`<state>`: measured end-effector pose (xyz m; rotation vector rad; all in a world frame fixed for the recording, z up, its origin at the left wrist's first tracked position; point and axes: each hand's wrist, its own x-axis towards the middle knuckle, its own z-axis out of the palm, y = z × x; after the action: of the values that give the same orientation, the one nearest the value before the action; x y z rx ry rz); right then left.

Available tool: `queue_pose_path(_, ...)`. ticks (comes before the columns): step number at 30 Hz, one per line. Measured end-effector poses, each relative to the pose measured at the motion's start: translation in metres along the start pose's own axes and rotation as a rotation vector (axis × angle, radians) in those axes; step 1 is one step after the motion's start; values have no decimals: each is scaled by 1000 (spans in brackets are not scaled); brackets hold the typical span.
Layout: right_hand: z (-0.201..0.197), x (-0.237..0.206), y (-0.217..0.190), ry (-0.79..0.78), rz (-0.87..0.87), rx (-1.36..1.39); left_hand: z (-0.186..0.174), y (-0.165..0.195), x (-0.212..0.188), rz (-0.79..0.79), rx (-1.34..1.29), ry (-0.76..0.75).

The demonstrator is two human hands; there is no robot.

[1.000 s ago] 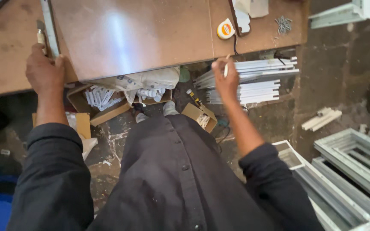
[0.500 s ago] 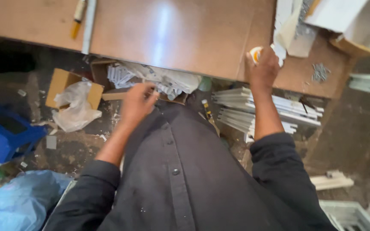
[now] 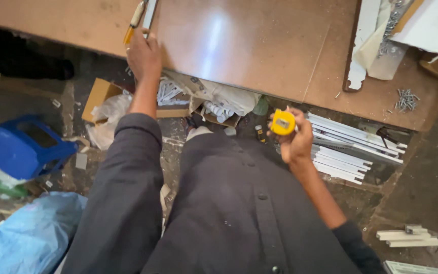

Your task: The person measures a translucent plastic sheet on a workbench using a tape measure and a metal ruler, marks cut lines with a pencil, and scores the sheet with a utility knife. The person then snaps the sheet along the scored line to separate a smaller piece.

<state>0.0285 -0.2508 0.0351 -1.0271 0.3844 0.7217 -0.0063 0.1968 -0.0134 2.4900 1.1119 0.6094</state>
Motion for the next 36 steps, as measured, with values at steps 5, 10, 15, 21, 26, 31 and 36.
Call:
queue_pose_path(5,-9,-33,6,167,-20,-99,19,3,51,-43,102,-16)
queue_pose_path(10,-10,-50,5,214,-76,-135,17,-17,68,37,111,-107)
queue_pose_path(15,36,-53,26,214,-106,-121,11,-47,83,47,-16,-17)
queue_pose_path(21,101,-41,52,6,-167,-69,12,-17,32,74,-574,-526)
queue_pose_path(26,134,-31,58,-52,-174,-212,-35,31,-57,-156,-1036,-1497)
queue_pose_path(31,148,-19,58,-44,-195,-576,-60,39,-65,-369,-1110,-1676)
queue_pose_path(36,137,6,42,-133,-142,-874,-32,28,-59,-355,-1172,-1610)
